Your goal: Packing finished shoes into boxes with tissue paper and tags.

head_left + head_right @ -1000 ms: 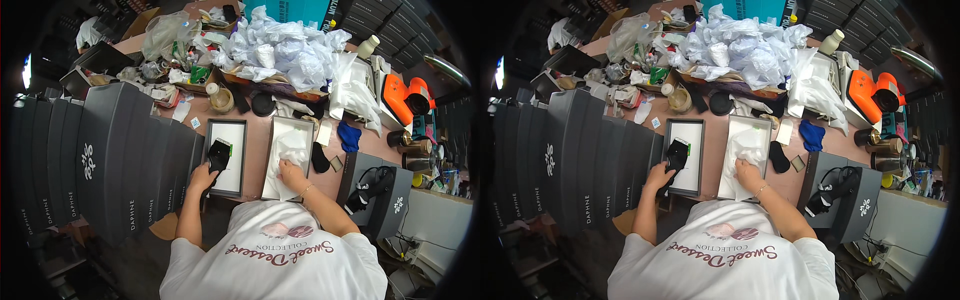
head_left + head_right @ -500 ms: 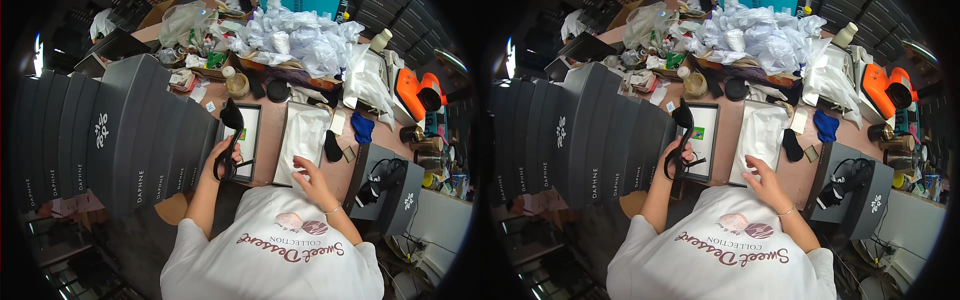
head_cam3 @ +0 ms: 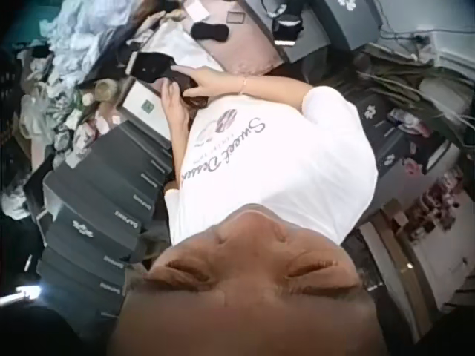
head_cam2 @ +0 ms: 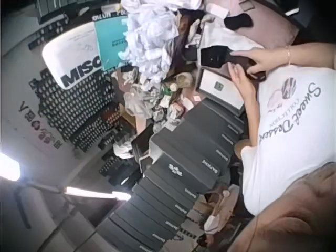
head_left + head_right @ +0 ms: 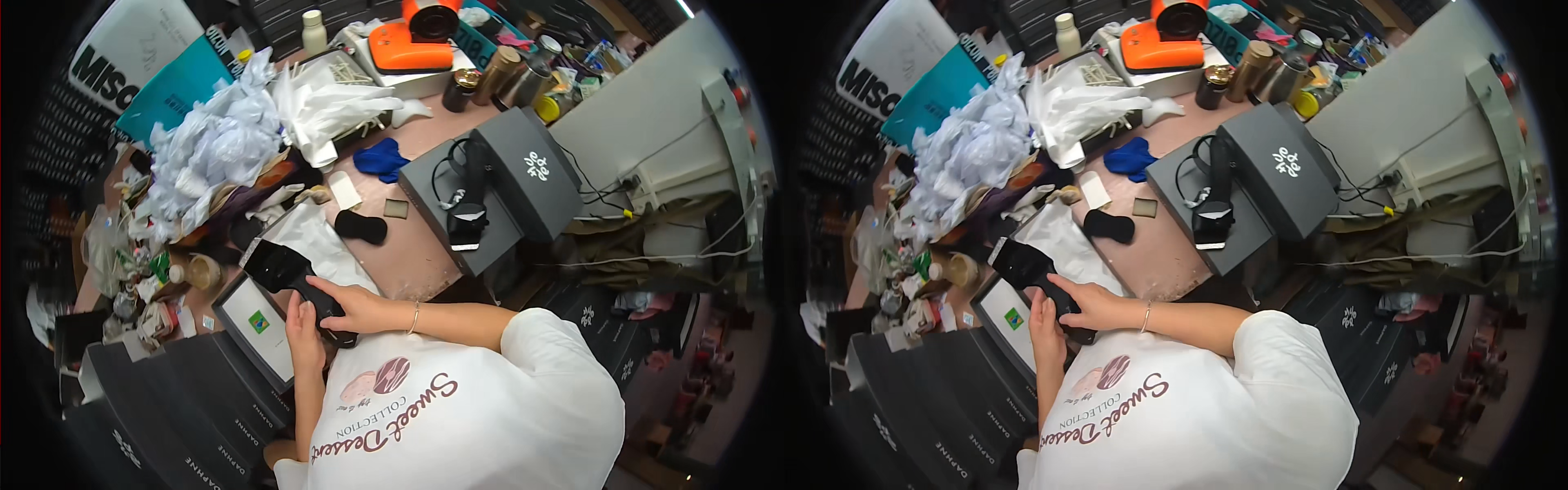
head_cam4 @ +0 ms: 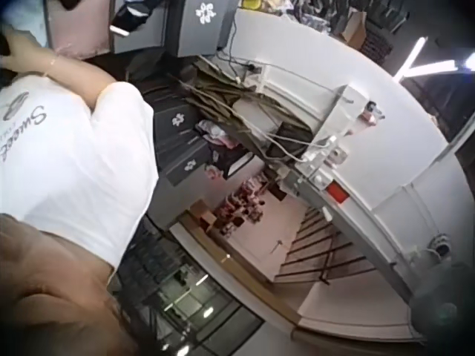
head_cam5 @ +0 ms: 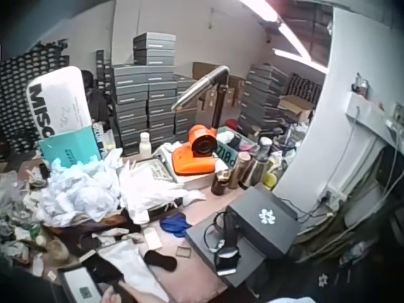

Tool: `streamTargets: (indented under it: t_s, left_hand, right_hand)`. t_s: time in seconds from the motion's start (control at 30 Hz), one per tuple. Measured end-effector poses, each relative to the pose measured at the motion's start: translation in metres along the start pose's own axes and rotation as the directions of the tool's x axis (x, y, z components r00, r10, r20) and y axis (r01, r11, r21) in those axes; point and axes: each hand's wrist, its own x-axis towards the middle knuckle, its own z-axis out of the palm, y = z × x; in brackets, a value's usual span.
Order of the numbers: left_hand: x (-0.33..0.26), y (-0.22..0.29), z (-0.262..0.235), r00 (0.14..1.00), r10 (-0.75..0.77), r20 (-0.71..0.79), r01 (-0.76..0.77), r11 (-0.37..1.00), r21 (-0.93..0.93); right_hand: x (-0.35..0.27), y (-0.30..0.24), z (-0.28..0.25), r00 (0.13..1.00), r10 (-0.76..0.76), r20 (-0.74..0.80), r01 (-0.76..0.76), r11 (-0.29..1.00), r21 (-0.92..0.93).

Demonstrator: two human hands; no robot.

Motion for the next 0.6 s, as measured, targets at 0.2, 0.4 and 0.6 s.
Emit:
streamTargets:
  t_s: [0.2,0.4,0.6]
  left_hand:
    - [0.004,0.004,-0.042,0.792,-0.496,0.356,0.311,0.829,0.464]
    - [-0.015,0.006,-0.066,0.846,-0.419,0.329,0.401,0.907,0.126]
    - [-0.035,0.024,-0.066,0.864,-0.421,0.275,0.481,0.852,-0.206]
  right_hand:
    - [0.004,0.073,0.004,0.956,0.033,-0.291,0.017,0.986,0.167]
    - [0.015,0.105,0.019,0.952,0.077,-0.297,-0.061,0.996,0.062]
    - [0.012,0.095,0.025,0.948,-0.037,-0.316,-0.033,0.976,-0.214]
